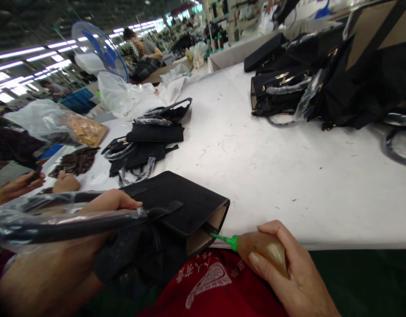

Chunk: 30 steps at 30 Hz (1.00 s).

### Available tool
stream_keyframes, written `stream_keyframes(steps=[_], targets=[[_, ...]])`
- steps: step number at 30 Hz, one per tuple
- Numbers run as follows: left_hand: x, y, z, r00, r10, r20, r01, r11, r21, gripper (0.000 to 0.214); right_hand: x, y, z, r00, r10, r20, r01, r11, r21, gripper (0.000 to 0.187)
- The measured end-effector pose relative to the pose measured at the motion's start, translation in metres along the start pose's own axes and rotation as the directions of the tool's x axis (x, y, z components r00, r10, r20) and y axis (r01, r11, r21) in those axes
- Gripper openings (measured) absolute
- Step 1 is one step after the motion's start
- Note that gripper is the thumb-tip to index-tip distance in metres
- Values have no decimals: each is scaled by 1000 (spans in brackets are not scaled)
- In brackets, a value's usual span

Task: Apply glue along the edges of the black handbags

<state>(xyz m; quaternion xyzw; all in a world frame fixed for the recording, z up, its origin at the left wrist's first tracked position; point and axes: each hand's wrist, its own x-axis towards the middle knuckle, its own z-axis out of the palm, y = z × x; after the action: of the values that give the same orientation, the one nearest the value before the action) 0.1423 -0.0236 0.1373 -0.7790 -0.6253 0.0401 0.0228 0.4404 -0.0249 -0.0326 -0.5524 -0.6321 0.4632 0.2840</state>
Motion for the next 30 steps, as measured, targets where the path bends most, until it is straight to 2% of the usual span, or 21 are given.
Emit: stream_keyframes(steps=[4, 8, 12, 16, 20, 23, 25, 28, 30], targets=[[-2, 0, 0, 1000, -27, 13, 27, 999, -34, 12, -1, -2, 1, 996, 24, 85, -28, 998, 49, 31], [-2, 2, 0, 998, -49, 30, 51, 997, -50, 13, -3, 5, 2, 994, 110, 4, -110, 990, 85, 36], [1, 3, 1, 1000, 7, -26, -9, 998, -60, 12, -6, 4, 5, 989, 105, 106, -119, 984, 136, 35], [2, 3, 2, 999, 5, -47, -9, 997, -72, 12, -9, -1, 8, 990, 143, 16, -144, 986, 84, 34], [2, 4, 1, 998, 30, -60, -34, 998, -60, 9, -12, -2, 9, 988, 137, 69, -146, 975, 167, 34], [3, 6, 0, 999, 13, -53, -16, 998, -53, 8, -15, -2, 10, 989, 145, 40, -149, 978, 143, 35], [3, 6, 0, 998, 8, -56, -11, 999, -45, 8, -20, -4, 10, 984, 172, 44, -177, 969, 175, 37], [3, 6, 0, 997, 24, -73, -26, 999, -23, 8, -28, -10, 9, 964, 255, 73, -265, 913, 311, 43], [3, 5, 0, 997, 19, -73, -22, 999, -33, 8, -30, -15, 10, 962, 267, 51, -270, 909, 319, 42]])
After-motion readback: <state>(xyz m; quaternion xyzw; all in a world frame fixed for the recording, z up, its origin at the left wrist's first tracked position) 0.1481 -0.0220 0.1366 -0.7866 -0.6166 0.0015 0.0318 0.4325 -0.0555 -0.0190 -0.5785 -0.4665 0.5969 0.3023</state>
